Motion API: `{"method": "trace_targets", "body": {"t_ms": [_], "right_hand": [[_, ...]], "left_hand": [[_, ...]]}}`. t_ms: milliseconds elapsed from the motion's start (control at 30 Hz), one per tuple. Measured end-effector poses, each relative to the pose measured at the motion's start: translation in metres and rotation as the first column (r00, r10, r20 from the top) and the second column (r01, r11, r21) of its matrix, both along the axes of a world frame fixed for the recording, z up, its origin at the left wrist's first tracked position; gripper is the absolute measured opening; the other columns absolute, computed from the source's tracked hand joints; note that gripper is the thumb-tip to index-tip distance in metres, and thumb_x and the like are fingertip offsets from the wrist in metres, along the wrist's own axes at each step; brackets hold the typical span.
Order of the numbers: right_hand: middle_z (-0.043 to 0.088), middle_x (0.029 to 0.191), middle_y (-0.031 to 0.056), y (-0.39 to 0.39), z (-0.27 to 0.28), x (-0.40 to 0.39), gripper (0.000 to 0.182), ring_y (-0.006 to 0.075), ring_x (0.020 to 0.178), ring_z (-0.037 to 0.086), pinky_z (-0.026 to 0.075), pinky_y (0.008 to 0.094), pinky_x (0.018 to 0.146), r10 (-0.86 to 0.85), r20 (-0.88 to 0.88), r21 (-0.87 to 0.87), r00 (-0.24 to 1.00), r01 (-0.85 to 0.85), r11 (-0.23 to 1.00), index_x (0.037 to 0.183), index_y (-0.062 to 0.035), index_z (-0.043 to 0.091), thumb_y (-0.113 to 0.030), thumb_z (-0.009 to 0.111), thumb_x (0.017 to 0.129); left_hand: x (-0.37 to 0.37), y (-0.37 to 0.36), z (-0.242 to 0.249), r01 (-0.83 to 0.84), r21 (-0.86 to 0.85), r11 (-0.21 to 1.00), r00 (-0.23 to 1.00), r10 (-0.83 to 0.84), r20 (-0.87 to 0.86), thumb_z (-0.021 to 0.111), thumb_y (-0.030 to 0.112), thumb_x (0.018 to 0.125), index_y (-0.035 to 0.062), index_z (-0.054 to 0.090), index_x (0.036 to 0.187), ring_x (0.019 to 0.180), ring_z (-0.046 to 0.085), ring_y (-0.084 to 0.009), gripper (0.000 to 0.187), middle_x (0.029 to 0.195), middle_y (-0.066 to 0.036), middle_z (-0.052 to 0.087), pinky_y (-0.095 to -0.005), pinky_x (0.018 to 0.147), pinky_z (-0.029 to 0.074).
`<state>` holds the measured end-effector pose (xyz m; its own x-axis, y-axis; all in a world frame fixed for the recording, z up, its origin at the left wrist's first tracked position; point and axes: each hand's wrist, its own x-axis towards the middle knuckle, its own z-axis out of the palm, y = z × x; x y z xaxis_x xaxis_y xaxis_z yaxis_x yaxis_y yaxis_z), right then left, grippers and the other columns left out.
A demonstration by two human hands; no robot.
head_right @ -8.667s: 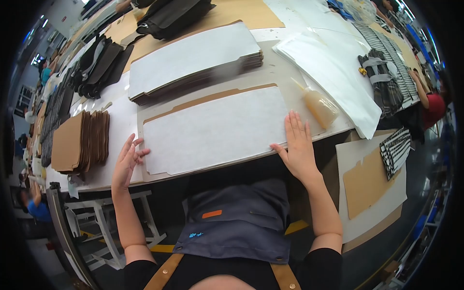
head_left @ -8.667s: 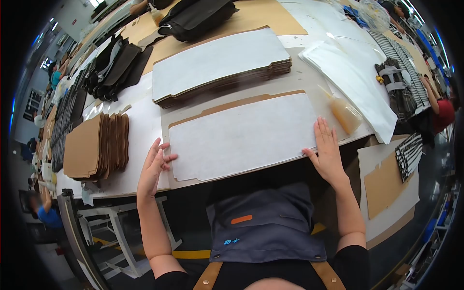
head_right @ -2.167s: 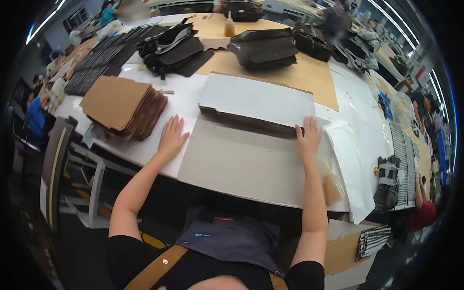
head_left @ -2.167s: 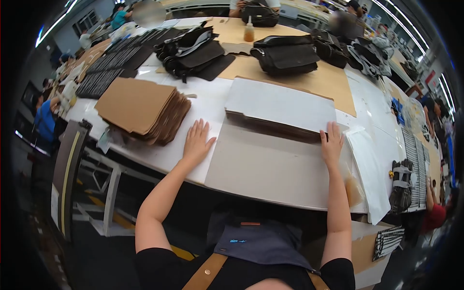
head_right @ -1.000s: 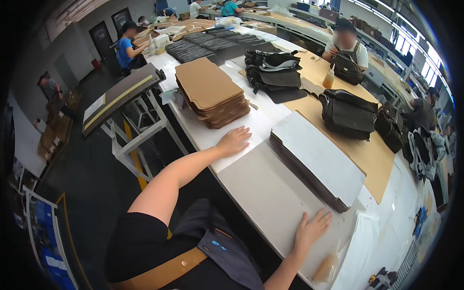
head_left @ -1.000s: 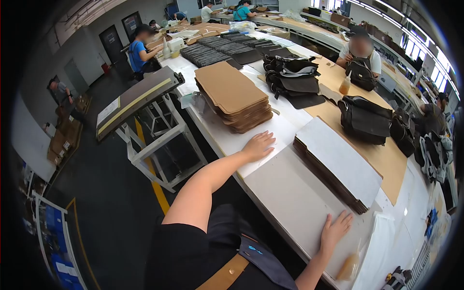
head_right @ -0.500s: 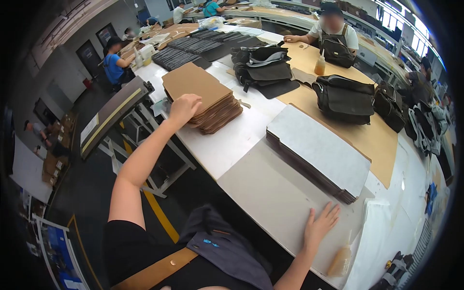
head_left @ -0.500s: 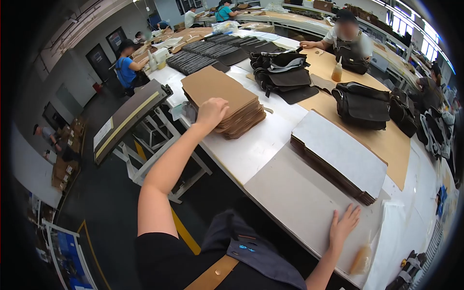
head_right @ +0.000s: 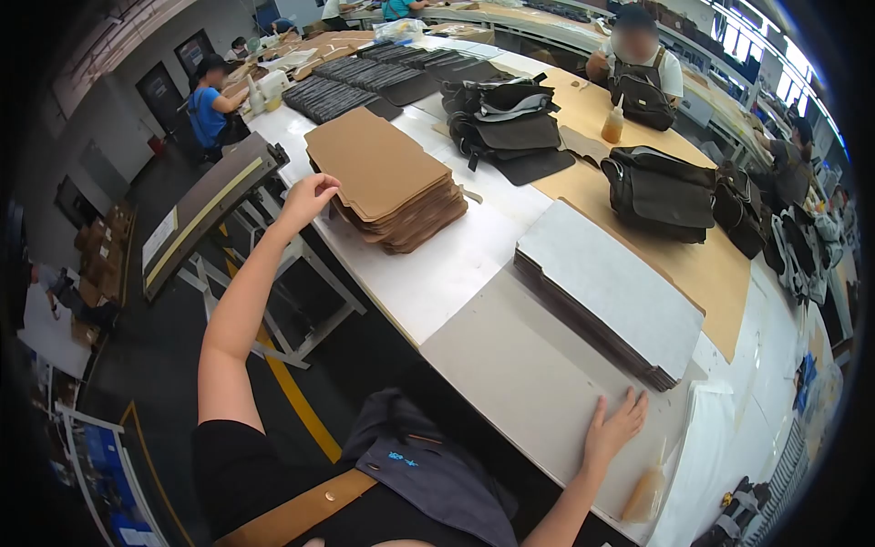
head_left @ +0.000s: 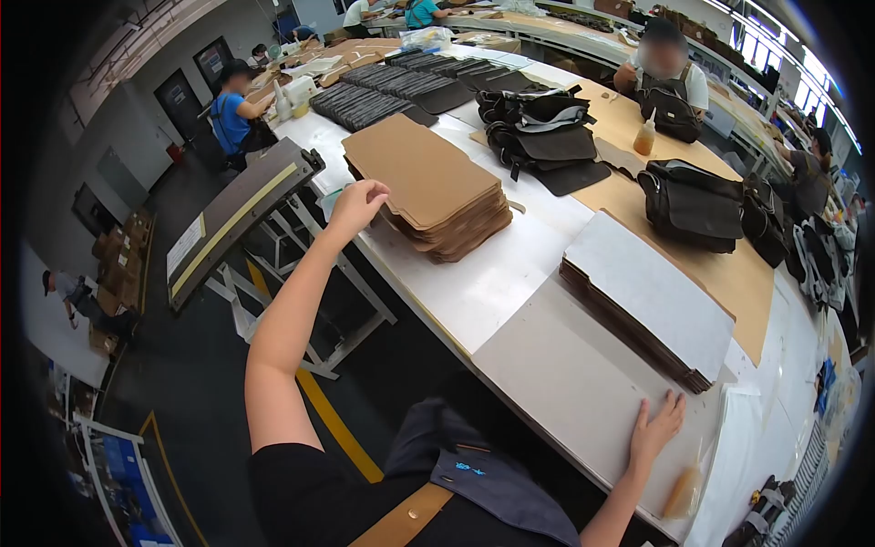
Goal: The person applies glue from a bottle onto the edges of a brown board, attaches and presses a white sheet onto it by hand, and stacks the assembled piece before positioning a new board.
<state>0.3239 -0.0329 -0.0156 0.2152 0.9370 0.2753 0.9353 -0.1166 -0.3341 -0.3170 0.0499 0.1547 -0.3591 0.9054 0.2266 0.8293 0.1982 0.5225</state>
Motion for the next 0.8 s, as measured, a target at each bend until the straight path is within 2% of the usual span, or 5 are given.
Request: {"method": "trace_targets", "body": {"t_ms": [100, 400, 500, 600, 800], "right_hand": [[0.033, 0.154, 0.0208, -0.002, 0.001, 0.0, 0.058, 0.0372, 0.143, 0.028, 0.019, 0.05, 0.118, 0.005, -0.019, 0.014, 1.0, -0.005, 1.0, 0.142, -0.0033, 0.045, -0.029, 0.064, 0.093], [0.034, 0.154, 0.0204, -0.001, 0.0, 0.002, 0.058, 0.0373, 0.143, 0.029, 0.02, 0.0493, 0.118, 0.004, -0.011, 0.024, 1.0, -0.004, 1.0, 0.141, -0.0038, 0.046, -0.029, 0.065, 0.092], [0.034, 0.153, 0.0205, -0.001, 0.0, 0.0, 0.058, 0.0374, 0.143, 0.029, 0.02, 0.0493, 0.118, 0.002, -0.017, 0.027, 1.0, -0.002, 1.0, 0.141, -0.0038, 0.046, -0.029, 0.065, 0.092], [0.035, 0.153, 0.0204, -0.001, 0.0, 0.001, 0.058, 0.0375, 0.142, 0.03, 0.02, 0.0493, 0.118, 0.004, -0.018, 0.034, 1.0, -0.003, 0.999, 0.14, -0.0039, 0.046, -0.029, 0.065, 0.092], [0.036, 0.152, 0.021, 0.0, -0.001, 0.0, 0.057, 0.0376, 0.142, 0.03, 0.02, 0.0495, 0.118, 0.006, -0.015, 0.05, 1.0, -0.005, 0.999, 0.14, -0.0038, 0.047, -0.028, 0.065, 0.092]], "left_hand": [[0.002, 0.0, -0.012, 0.247, 0.175, 0.953, 0.815, -0.107, -0.569, 0.071, 0.017, 0.086, 0.0063, 0.073, 0.098, 0.098, 0.064, -0.0219, 0.016, 0.099, -0.005, 0.072, -0.038, 0.092, 0.046], [0.008, 0.01, -0.006, 0.571, 0.035, 0.82, 0.504, -0.317, -0.803, 0.07, 0.015, 0.081, 0.0077, 0.072, 0.096, 0.098, 0.063, -0.0183, 0.017, 0.093, -0.001, 0.07, -0.0362, 0.096, 0.043], [0.01, 0.012, 0.001, 0.562, -0.062, 0.825, 0.469, -0.38, -0.797, 0.07, 0.012, 0.079, 0.0077, 0.071, 0.103, 0.109, 0.061, -0.021, 0.024, 0.102, -0.003, 0.07, -0.0387, 0.101, 0.044], [0.005, 0.019, 0.001, 0.636, -0.113, 0.763, 0.335, -0.404, -0.851, 0.065, 0.011, 0.082, 0.0069, 0.07, 0.105, 0.11, 0.06, -0.0222, 0.025, 0.105, -0.003, 0.069, -0.038, 0.101, 0.045], [0.007, 0.023, 0.001, 0.727, -0.13, 0.675, 0.28, -0.464, -0.84, 0.062, 0.009, 0.082, 0.0065, 0.069, 0.109, 0.111, 0.06, -0.0228, 0.028, 0.107, -0.004, 0.067, -0.0378, 0.1, 0.046]]}}
